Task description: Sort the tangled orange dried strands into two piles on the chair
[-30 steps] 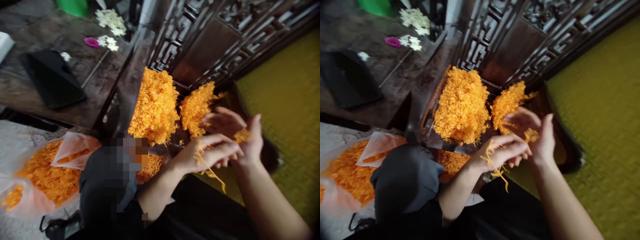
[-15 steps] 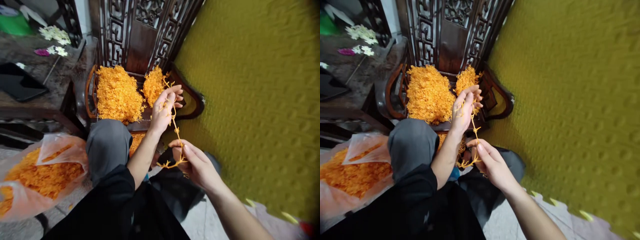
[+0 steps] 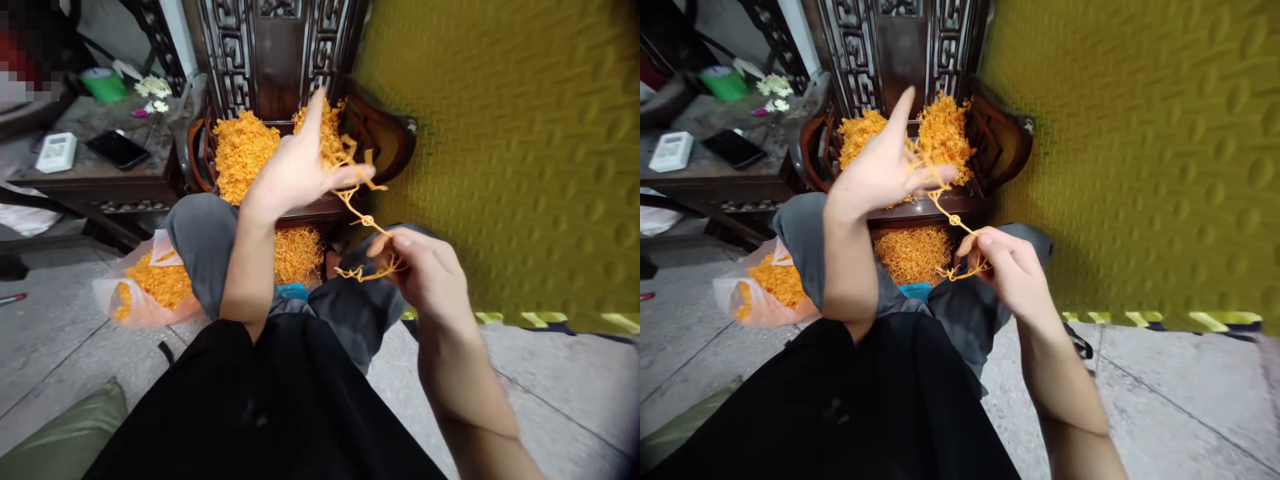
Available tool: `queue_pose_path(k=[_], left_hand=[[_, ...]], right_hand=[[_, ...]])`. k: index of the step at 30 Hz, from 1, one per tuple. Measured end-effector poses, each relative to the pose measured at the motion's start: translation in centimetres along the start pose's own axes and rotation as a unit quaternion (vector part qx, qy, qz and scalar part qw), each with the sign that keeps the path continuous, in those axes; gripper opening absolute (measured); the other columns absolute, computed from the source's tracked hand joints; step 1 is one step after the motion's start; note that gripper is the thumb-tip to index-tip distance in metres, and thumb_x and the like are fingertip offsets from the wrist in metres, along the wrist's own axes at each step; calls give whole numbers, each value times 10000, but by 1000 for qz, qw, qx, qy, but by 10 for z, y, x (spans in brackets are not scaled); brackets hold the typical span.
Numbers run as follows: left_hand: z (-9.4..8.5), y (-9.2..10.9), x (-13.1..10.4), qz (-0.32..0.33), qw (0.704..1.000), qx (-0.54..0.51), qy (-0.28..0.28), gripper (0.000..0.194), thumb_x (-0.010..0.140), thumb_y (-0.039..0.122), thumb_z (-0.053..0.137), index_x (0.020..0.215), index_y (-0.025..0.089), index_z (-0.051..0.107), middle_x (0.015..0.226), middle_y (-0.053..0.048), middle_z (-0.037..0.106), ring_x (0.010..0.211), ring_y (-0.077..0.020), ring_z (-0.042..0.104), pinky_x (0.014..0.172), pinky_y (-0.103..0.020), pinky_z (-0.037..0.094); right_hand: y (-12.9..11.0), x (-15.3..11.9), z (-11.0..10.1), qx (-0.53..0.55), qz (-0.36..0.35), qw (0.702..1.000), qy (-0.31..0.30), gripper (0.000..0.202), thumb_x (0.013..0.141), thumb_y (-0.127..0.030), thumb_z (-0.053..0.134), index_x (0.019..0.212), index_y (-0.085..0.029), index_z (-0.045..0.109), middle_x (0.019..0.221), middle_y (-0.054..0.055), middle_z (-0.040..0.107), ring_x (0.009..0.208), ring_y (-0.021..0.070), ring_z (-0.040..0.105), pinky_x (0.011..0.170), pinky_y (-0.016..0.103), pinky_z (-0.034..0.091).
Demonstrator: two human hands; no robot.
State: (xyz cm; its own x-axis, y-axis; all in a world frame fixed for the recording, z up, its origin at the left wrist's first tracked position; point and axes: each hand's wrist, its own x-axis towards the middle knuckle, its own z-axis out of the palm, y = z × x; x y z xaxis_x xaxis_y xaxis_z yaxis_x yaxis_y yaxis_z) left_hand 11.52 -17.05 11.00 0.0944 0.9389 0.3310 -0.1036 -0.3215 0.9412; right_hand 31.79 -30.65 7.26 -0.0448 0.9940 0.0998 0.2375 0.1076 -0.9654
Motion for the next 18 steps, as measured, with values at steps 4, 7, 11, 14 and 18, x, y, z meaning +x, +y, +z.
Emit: queue_pose_path(k=[4, 7, 11, 14, 18], left_hand=[[-32, 7, -26, 32, 987, 155, -23, 918, 766, 486, 868, 1534, 202, 451, 1060, -90, 723, 850, -207, 707, 850, -328, 566], [-33, 8, -40, 35, 979, 198, -22, 937, 719, 492, 900, 1511, 222, 479, 942, -54, 727, 740, -185, 695, 757, -299, 567], [-14, -3, -43, -13, 993, 114, -36, 490, 896, 471, 731, 1320, 240, 648, 815, -23, 715, 593, -146, 678, 563, -247, 540], [-6, -19, -34, -40, 995, 73, -62, 301, 928, 407, 685, 1156, 213, 724, 758, -16, 716, 544, -130, 674, 511, -233, 535], [-11, -41, -11, -94, 992, 50, -67, 265, 908, 395, 714, 1074, 190, 736, 742, -22, 728, 516, -127, 678, 488, -230, 542]], right_hand=[[5, 4, -10, -161, -78, 984, -10, 403, 1037, -477, 485, 844, -209, 715, 614, 2, 583, 525, 131, 513, 531, 278, 388], [9, 12, -5, -268, -174, 948, 5, 322, 1033, -401, 489, 958, -215, 742, 726, 29, 687, 635, 168, 626, 643, 307, 461], [23, 32, 5, -305, -244, 921, -3, 302, 987, -387, 586, 1177, -207, 735, 1008, 102, 753, 924, 252, 703, 843, 384, 538], [39, 55, 10, -223, -222, 949, -27, 646, 958, -425, 662, 1542, -221, 477, 1360, 141, 669, 1173, 272, 678, 1014, 436, 538], [53, 91, 12, -90, -202, 975, -37, 441, 1021, -350, 580, 1454, -269, 574, 1301, 104, 701, 1066, 215, 725, 960, 398, 579]])
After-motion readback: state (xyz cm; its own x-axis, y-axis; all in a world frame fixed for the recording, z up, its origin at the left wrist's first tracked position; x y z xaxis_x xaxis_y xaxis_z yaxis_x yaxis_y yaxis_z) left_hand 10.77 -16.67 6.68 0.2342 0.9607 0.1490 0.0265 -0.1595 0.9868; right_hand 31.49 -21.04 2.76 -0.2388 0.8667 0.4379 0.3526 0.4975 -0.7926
